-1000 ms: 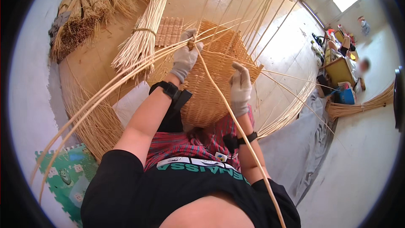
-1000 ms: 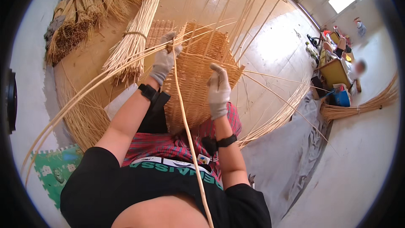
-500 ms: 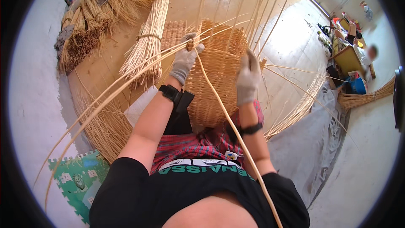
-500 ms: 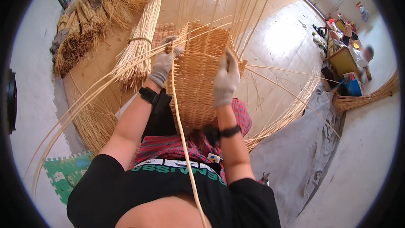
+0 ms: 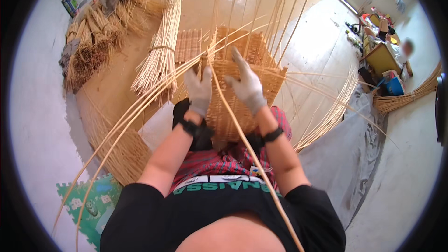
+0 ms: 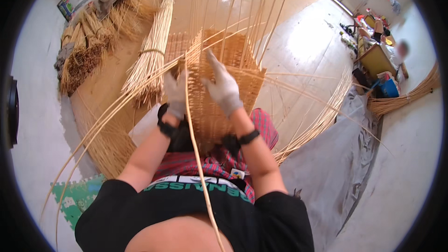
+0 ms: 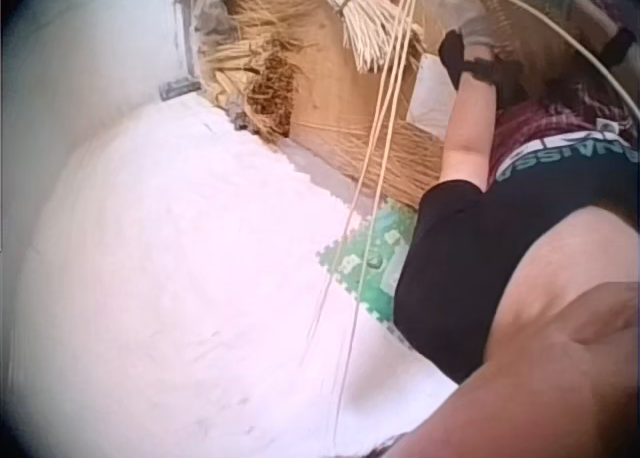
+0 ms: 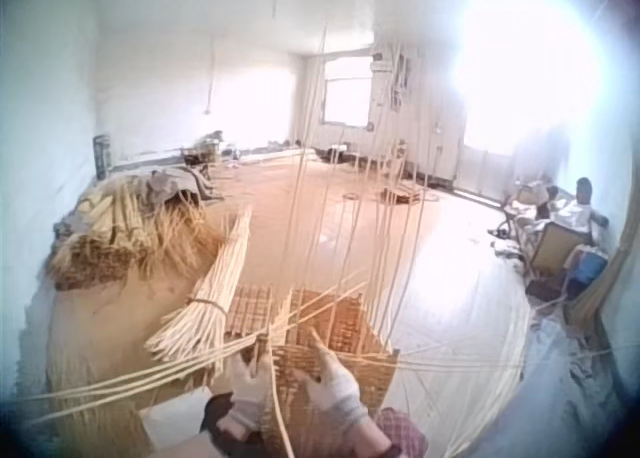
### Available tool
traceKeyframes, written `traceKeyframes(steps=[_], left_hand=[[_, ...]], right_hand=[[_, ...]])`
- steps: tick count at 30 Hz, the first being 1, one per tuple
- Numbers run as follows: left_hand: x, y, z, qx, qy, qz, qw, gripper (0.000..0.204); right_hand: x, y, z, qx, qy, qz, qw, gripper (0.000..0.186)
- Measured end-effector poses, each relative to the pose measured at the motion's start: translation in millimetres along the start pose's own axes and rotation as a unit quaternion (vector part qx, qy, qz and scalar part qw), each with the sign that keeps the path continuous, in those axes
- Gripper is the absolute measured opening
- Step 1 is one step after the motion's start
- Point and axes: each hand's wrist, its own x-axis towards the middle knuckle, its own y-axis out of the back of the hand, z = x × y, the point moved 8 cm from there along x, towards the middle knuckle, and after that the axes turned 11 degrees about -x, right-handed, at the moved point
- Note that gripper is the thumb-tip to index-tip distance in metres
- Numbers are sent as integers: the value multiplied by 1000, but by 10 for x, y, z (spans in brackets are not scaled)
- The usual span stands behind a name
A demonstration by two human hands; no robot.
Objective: Weaving a rectangular basket using long strips of plant material, measuring dimensions with a tape measure, and trimming strips with pliers.
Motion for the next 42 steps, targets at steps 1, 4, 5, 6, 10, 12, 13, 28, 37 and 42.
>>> traceKeyframes(steps=[1, 4, 5, 6, 10, 12, 13, 28, 37, 42], left_hand=[[-107, -31, 259, -7, -82, -22, 996, 41], [-248, -296, 794, -81, -179, -114, 974, 20], [-149, -558, 692, -123, -46, -179, 975, 18], [-43, -782, 605, -155, 50, -238, 957, 17], [-74, -1339, 168, 47, 280, -466, 838, 29], [192, -1287, 380, 156, 55, -346, 924, 46], [190, -1299, 407, 160, 31, -351, 922, 55], [-296, -643, 461, -161, -2, -156, 974, 32], [109, 42, 253, 276, -46, -192, 941, 58], [130, 18, 146, 278, -4, -224, 934, 55]], right_hand=[[-201, 31, 205, 67, -84, 11, 994, 76], [-722, 9, 792, 243, -298, 0, 923, 55], [-921, -51, 961, 354, -399, -6, 846, 44], [-959, 0, 1033, 339, -412, -13, 846, 44], [-373, 643, 1135, 314, -322, 270, 851, 33], [419, 812, 754, 83, -100, 251, 959, 42], [748, 755, 503, -167, 13, 208, 964, 47], [-568, 434, 265, 277, -294, 30, 914, 27], [787, -1209, 766, 397, -474, -36, 785, 110], [759, -977, 773, 241, -331, 193, 892, 74]])
